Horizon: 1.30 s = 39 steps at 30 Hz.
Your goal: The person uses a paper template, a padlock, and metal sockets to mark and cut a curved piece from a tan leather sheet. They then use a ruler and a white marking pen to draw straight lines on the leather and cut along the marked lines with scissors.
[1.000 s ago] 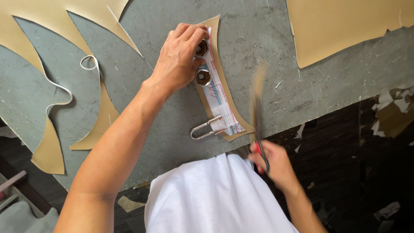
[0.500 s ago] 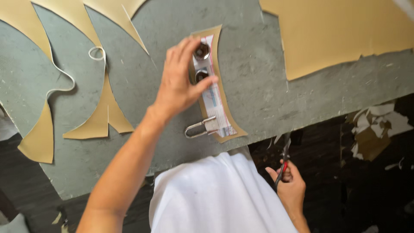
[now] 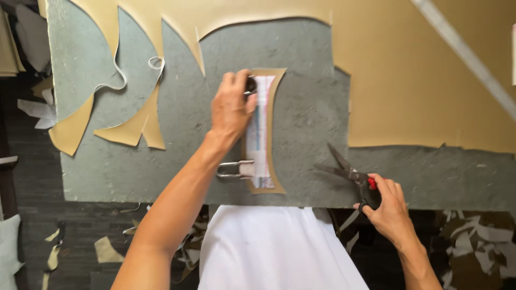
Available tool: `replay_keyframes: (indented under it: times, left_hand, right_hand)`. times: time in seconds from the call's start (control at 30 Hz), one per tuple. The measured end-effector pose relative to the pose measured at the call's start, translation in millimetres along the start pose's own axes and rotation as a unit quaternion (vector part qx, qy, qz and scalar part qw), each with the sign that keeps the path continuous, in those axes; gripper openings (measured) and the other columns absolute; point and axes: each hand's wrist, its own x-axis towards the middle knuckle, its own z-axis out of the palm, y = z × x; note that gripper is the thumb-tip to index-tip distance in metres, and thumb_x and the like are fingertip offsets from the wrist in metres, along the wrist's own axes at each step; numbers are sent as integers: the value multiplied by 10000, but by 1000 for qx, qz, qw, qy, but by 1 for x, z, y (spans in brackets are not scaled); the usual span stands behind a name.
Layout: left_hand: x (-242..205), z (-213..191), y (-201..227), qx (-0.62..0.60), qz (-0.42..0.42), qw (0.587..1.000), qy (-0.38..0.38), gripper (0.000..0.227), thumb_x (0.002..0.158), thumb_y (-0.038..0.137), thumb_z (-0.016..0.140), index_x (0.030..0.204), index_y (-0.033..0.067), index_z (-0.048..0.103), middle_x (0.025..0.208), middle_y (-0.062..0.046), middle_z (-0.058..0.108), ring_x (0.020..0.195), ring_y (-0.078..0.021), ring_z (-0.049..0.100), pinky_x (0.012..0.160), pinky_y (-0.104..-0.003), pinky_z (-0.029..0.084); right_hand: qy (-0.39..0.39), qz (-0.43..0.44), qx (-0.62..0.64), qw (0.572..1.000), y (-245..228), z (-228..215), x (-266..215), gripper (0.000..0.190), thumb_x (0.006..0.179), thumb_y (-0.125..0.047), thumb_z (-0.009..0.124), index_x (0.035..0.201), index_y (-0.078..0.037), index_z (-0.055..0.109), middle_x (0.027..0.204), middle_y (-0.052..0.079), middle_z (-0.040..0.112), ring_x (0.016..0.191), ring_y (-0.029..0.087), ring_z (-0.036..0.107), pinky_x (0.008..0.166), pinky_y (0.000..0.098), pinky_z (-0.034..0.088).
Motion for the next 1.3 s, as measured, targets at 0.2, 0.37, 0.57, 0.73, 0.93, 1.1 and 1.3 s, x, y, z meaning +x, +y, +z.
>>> replay_keyframes:
  times: [0.2,0.37,0.57,0.73,0.93,1.1,1.3]
  left_hand:
    - [-30,-40,-20,104,-102,982,118,418,860,182,794,1241,71,661,1097,-177,642,1009,-382,646,857,-476,529]
    - [-73,-54,-29,149,-199,957,150,470,902,217,809,1312,61,643,1143,-203,628,1043,-388,639,894,-474,520]
    - [-103,-28,4,84,-197,955,203,840,907,317,816,1556,-36,417,1462,-255,447,1284,-412,481,1053,-493,414]
    - [-157,17,64,149,-191,958,156,649,867,284,805,1427,56,569,1506,-185,474,1407,-389,405,1162,-535,338]
    - [-189,44,78,134,-211,956,151,515,871,220,798,1337,77,634,1451,-157,547,1322,-355,484,1105,-508,379]
    - [-192,37,65,59,-209,961,171,477,945,107,725,1393,14,588,1397,-156,615,1263,-339,602,1074,-428,494]
    - [-188,21,35,93,-246,930,256,423,954,35,697,1364,-10,600,1369,-159,618,1255,-346,596,1057,-421,507]
  right_hand:
    - [-22,-51,4,998,55,-42,38,780,659,-32,826,1385,-126,557,1187,52,639,1172,259,567,1004,384,473]
    - [-58,-53,-26,997,86,-72,60,803,696,-108,827,1442,-177,537,1238,38,652,1187,261,589,993,390,490]
    - [-123,16,-85,989,73,-104,78,609,827,-363,827,1362,-180,601,1178,68,744,1118,305,690,955,399,538]
    - [-72,-36,57,995,40,-114,109,569,810,-271,815,1336,-126,653,1077,104,784,1004,253,756,868,383,568]
    - [-92,-269,169,944,-34,-79,175,416,898,-153,751,1295,-61,672,1093,101,779,1001,202,756,886,321,577]
    - [-97,-429,150,885,-111,-26,204,351,930,-131,754,1263,-52,674,1204,115,713,1110,250,686,890,364,567]
    - [-30,-519,101,848,-162,43,171,560,916,-201,782,1384,17,565,1415,203,556,1335,376,511,1121,462,431]
